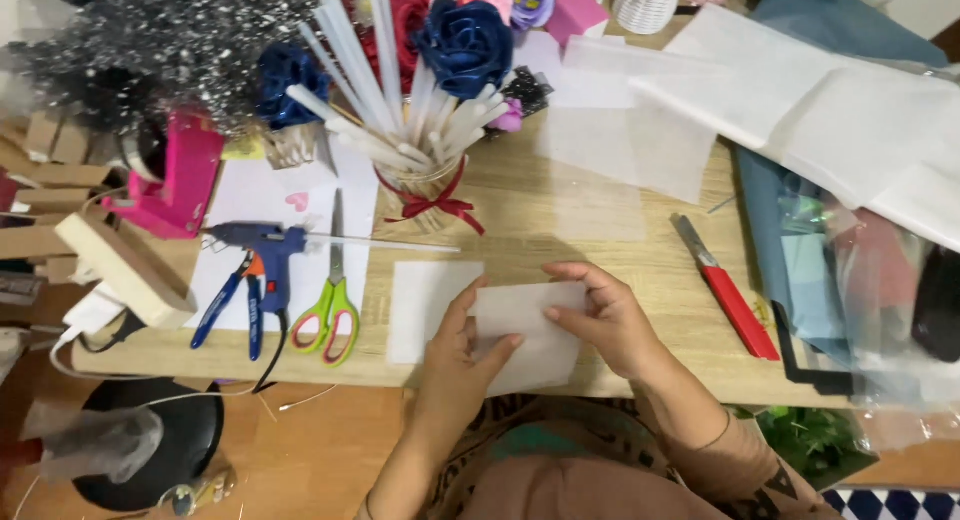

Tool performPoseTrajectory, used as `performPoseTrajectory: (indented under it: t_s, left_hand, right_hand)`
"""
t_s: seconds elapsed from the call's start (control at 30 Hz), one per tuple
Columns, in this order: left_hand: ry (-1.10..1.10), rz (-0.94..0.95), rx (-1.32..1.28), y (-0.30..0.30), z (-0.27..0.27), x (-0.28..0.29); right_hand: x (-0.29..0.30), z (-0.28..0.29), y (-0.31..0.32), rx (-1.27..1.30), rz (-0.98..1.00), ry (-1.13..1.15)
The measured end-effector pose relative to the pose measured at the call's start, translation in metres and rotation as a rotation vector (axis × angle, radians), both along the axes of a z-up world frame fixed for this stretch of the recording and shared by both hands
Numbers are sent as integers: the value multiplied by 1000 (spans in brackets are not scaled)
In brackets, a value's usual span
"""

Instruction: The person uses a red utility knife to cut a piece of white paper on a wooden table. They repeatedly cut the paper into smaller pieces, fold them, and place them aside. The workspace contains various craft supplies, including scissors, a glue gun, and artificial flowers.

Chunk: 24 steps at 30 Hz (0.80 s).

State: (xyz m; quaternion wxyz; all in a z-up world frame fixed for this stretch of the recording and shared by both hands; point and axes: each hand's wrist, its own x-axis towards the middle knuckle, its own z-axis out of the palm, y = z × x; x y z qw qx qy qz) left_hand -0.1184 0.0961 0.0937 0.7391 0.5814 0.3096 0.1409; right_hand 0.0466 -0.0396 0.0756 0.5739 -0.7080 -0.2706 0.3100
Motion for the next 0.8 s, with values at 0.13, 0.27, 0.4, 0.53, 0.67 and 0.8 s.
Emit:
performPoseTrajectory:
  t_s: [0.13,0.27,0.4,0.53,0.67,0.8]
  left_hand:
    - [230,91,315,35,-37,-25]
    - [161,223,488,60,-58,-35]
    - [78,259,775,74,-79,-36]
    - [313,257,1102,71,-73,-41]
    - [361,341,1321,63,-78,-45]
    - [412,265,1328,58,-95,-49]
  right_hand:
    - [-10,-13,46,-77,99,-161]
    - [-14,-28,83,-8,165,-263]
    - [-15,-30,104,-103,157,-394]
    - [-13,-42,114,-105,186,-470]
    - [-17,-46,118,-28,180,-504]
    - [-18,-50,119,-96,160,-595]
